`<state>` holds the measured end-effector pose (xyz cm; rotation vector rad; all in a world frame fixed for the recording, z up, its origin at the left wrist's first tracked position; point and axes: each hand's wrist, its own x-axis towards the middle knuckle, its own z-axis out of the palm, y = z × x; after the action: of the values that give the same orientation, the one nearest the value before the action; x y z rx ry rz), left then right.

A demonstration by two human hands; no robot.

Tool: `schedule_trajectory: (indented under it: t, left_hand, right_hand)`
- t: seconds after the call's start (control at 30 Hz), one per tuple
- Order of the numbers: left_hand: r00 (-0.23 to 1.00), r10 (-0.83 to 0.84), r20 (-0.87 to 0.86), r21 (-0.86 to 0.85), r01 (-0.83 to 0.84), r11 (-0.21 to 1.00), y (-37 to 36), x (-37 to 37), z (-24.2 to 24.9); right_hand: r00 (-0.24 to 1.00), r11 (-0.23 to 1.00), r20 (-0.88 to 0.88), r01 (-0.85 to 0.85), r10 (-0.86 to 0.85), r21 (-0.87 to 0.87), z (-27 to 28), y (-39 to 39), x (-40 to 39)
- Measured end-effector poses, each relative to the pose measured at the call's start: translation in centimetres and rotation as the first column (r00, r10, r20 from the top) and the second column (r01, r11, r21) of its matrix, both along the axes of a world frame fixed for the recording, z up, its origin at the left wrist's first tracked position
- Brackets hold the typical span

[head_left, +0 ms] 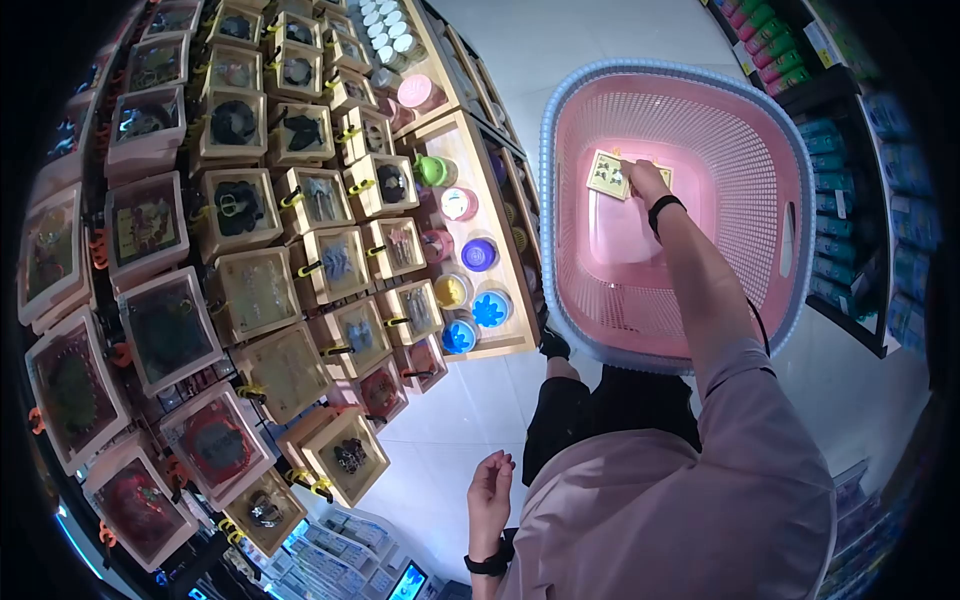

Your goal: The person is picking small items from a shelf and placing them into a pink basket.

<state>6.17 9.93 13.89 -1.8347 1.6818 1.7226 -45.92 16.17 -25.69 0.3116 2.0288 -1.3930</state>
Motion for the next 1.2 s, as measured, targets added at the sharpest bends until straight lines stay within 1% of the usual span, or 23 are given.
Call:
schedule_trajectory:
  t: [0.1,0.13,0.17,0.2,0.23,0.3,0.37,0.4,0.43,0.5,0.53,0.6,0.63,0.67,0.73,0.87,0.97,1.0,1.1,1.2]
  left_hand:
    - [0.999,-0.031,-0.039,-0.005,0.031,0.999,0.2,0.3,-0.2]
    - [0.997,-0.039,-0.068,-0.01,0.038,0.999,0.2,0.4,-0.5]
    - [0.995,-0.027,-0.092,-0.04,0.024,0.999,0.0,0.6,-0.6]
    - [0.993,-0.029,-0.115,-0.06,0.022,0.998,-0.1,1.0,-0.7]
    - [0.993,-0.056,-0.102,-0.1,0.046,0.994,-0.4,0.8,-0.2]
    - [0.985,-0.169,-0.031,-0.164,0.161,0.973,-1.4,0.4,1.9]
    - [0.974,-0.209,-0.093,-0.269,0.177,0.947,-2.5,0.9,4.0]
    - [0.965,-0.224,-0.137,-0.366,0.161,0.917,-3.2,0.9,5.4]
    - [0.966,-0.227,-0.126,-0.44,0.151,0.885,-3.7,1.2,6.9]
    - [0.96,-0.26,-0.106,-0.554,0.16,0.817,-4.9,2.2,9.9]
    - [0.962,-0.244,-0.125,-0.651,0.106,0.752,-5.3,2.6,11.3]
    - [0.949,-0.158,-0.272,-0.766,-0.114,0.632,-6.0,4.1,13.1]
    - [0.931,-0.125,-0.344,-0.797,-0.219,0.564,-6.4,4.4,13.6]
    - [0.91,-0.1,-0.403,-0.818,-0.308,0.486,-6.9,4.3,13.9]
    - [0.853,-0.063,-0.518,-0.821,-0.475,0.318,-8.4,3.8,14.6]
    - [0.849,-0.153,-0.506,-0.854,-0.47,0.222,-10.8,1.9,15.8]
    - [0.893,-0.177,-0.414,-0.907,-0.387,0.165,-11.9,1.0,16.3]
    - [0.905,-0.175,-0.387,-0.92,-0.366,0.141,-12.4,0.9,16.2]
    - [0.911,-0.171,-0.376,-0.925,-0.357,0.133,-13.3,0.3,16.6]
    - [0.902,-0.209,-0.377,-0.923,-0.346,0.169,-14.0,0.4,15.9]
  right_hand:
    - [0.978,0.978,-0.099,0.192,-0.183,0.083,-0.6,0.5,1.0]
    - [0.987,0.997,0.149,-0.057,0.064,-0.05,1.2,2.4,0.5]
    - [0.981,0.99,0.147,-0.117,0.128,-0.082,0.8,2.3,0.7]
    - [0.98,0.987,0.145,-0.126,0.14,-0.101,0.3,3.6,1.3]
    - [0.979,0.984,0.149,-0.116,0.136,-0.133,0.4,4.7,1.7]
    - [0.978,0.979,0.169,-0.09,0.121,-0.183,0.8,7.2,1.7]
    - [0.981,0.976,0.176,-0.044,0.083,-0.213,2.8,9.0,1.5]
    - [0.985,0.973,0.161,-0.019,0.057,-0.232,4.3,9.9,1.2]
    - [0.985,0.97,0.171,0.057,-0.016,-0.236,6.8,9.9,1.4]
    - [0.99,0.937,0.121,0.11,-0.073,-0.332,12.0,9.6,2.8]
    - [0.993,0.925,0.094,0.102,-0.072,-0.367,15.7,8.8,4.0]
    - [0.996,0.903,0.054,0.086,-0.07,-0.42,21.0,7.8,6.5]
    - [0.998,0.871,0.061,0.049,-0.022,-0.488,22.1,7.6,7.2]
    - [0.999,0.858,0.038,0.036,-0.019,-0.512,23.1,7.4,8.0]
    - [1.0,0.834,0.006,0.014,-0.013,-0.551,27.4,5.0,11.9]
    - [0.999,0.8,-0.028,-0.041,0.03,-0.598,32.9,1.0,17.2]
    - [0.995,0.812,-0.088,-0.096,0.055,-0.575,36.6,-0.6,19.8]
    - [0.992,0.82,-0.109,-0.109,0.058,-0.562,37.1,-0.6,20.2]
    - [0.985,0.824,-0.164,-0.131,0.047,-0.551,37.5,0.5,20.9]
    - [0.987,0.845,-0.158,-0.081,-0.005,-0.529,37.3,2.4,21.7]
